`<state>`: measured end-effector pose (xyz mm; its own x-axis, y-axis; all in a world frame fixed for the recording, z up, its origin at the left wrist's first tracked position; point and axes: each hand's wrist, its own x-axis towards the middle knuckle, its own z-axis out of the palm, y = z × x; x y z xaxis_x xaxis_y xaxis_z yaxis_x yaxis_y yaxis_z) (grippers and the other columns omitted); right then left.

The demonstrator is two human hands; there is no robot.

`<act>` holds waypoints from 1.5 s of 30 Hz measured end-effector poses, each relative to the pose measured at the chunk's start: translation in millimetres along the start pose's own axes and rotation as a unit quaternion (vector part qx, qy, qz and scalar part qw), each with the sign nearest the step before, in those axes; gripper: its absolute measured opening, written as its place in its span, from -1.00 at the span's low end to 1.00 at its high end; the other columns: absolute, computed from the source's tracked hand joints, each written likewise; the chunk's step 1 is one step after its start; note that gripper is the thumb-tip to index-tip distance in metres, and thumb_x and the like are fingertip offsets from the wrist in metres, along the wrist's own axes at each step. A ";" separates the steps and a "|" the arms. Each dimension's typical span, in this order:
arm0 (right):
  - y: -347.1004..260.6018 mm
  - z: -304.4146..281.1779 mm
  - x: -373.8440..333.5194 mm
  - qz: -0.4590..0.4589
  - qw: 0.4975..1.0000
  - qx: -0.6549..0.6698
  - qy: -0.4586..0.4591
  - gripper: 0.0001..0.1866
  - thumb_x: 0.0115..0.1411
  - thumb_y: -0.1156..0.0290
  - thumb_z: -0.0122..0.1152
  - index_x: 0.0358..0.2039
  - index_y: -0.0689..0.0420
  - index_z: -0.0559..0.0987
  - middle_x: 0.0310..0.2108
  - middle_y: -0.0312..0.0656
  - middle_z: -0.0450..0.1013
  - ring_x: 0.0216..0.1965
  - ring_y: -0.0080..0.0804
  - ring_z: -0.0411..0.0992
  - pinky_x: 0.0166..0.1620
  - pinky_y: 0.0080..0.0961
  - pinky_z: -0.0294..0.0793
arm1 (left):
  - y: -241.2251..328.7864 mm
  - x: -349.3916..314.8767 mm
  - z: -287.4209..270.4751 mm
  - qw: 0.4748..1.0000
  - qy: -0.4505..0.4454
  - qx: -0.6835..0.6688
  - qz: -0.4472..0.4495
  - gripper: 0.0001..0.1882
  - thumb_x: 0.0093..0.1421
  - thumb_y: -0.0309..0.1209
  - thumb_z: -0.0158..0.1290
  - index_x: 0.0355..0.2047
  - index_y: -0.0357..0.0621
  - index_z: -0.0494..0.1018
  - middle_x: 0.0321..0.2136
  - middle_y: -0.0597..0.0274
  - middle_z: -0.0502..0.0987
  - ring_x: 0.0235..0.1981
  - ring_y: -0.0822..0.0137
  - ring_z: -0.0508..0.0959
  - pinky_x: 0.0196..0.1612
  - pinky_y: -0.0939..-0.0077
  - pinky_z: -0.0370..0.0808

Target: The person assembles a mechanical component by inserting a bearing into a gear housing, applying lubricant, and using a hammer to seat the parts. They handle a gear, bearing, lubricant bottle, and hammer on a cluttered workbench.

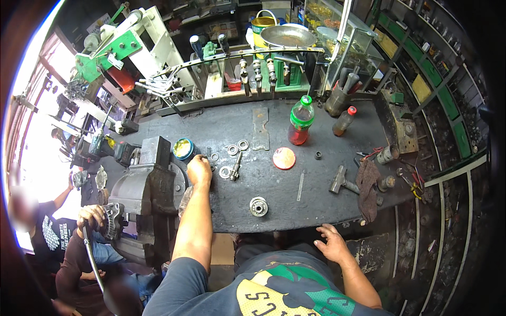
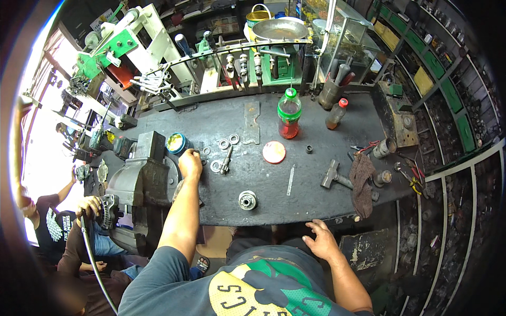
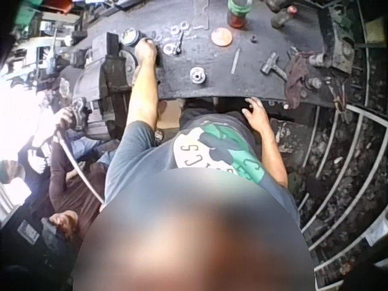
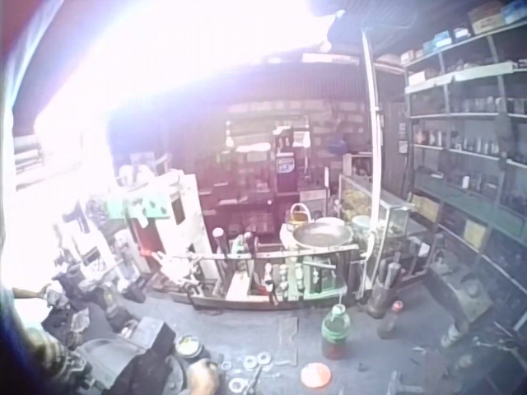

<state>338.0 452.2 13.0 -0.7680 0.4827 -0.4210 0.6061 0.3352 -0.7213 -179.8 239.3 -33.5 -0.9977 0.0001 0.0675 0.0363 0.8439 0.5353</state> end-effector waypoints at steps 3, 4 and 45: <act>-11.6 -8.7 3.7 -0.011 1.000 0.012 0.011 -0.44 0.30 0.41 0.50 0.29 0.25 0.62 0.43 0.11 0.43 0.17 -0.03 0.65 0.25 -0.20 0.65 | -20.2 -13.0 -9.6 0.989 0.076 -0.122 0.040 -0.78 0.33 -0.38 0.28 -0.07 -0.17 0.77 -0.07 -0.11 0.79 -0.03 -0.08 0.78 0.14 0.06 0.66; -15.7 -9.9 8.5 -0.025 0.999 0.018 0.007 -0.45 0.30 0.42 0.49 0.28 0.25 0.62 0.40 0.09 0.46 0.14 -0.07 0.66 0.23 -0.21 0.66 | -27.4 -22.2 -13.6 0.972 0.145 -0.141 0.117 -0.84 0.33 -0.48 0.27 -0.13 -0.21 0.76 -0.02 -0.10 0.75 0.03 -0.06 0.74 0.16 0.11 0.63; -98.2 67.4 145.3 -0.009 0.957 0.273 -0.103 -0.80 0.51 0.42 0.19 -0.12 0.31 0.66 -0.40 -0.24 0.52 -0.49 -0.47 0.45 -0.38 -0.45 0.63 | -1.6 -259.7 -63.6 0.951 -0.209 -0.223 0.048 -0.27 0.34 -0.34 0.32 0.48 -0.13 0.36 0.37 -0.19 0.50 0.40 -0.19 0.49 0.46 0.02 0.44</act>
<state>153.0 434.9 -14.4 -0.8362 0.2925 -0.4639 0.4368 -0.1564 -0.8859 82.8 203.7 1.7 -0.9203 0.3586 -0.1564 0.0564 0.5173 0.8540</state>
